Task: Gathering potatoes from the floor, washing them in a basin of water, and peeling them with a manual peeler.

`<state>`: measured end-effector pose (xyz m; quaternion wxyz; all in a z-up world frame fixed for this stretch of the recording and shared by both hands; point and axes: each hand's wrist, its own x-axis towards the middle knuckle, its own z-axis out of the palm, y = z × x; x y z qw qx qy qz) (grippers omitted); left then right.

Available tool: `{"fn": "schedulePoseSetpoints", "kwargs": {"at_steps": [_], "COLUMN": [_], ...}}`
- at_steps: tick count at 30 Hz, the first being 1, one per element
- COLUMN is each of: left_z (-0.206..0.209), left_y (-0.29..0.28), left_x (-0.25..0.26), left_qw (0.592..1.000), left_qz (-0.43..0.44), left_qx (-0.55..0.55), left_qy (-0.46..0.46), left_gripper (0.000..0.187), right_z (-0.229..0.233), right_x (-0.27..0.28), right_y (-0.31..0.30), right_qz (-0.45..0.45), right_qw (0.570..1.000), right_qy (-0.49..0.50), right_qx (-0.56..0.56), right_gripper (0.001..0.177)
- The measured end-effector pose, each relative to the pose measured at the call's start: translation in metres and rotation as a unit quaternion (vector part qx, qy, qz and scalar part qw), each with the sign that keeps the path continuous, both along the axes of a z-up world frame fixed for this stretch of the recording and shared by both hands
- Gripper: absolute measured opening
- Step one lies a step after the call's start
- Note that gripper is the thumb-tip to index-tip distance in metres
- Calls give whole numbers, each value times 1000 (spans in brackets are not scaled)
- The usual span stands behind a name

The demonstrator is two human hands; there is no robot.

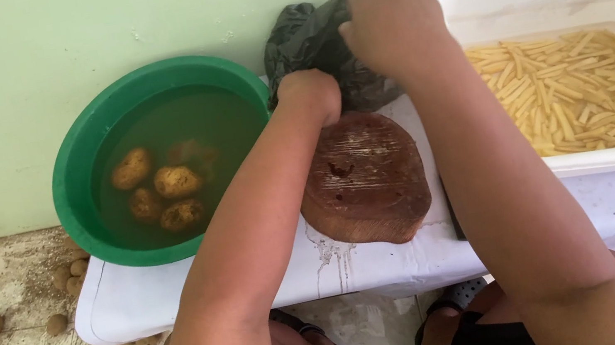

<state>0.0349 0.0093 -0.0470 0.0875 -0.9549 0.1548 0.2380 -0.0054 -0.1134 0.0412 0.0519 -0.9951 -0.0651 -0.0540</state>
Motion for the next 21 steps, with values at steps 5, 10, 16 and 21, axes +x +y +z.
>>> {"fn": "schedulePoseSetpoints", "kwargs": {"at_steps": [5, 10, 16, 21], "left_z": [23, 89, 92, 85], "left_y": [-1, 1, 12, 6], "left_x": [-21, -80, -88, -92], "left_qw": [1000, 996, 981, 979], "left_qz": [6, -57, -108, -121], "left_qx": [15, -38, -134, -118], "left_qy": [17, -58, -93, -113], "left_gripper": [40, 18, 22, 42], "right_z": [24, 30, -2, -88], "right_x": [-70, -143, -195, -201], "right_y": [-6, -57, -97, -105], "right_qz": [42, 97, 59, -25], "right_qw": [996, 986, 997, 995], "right_qy": [-57, -125, -16, 83], "right_qx": [57, 60, 50, -54], "right_gripper": [27, 29, 28, 34]}}
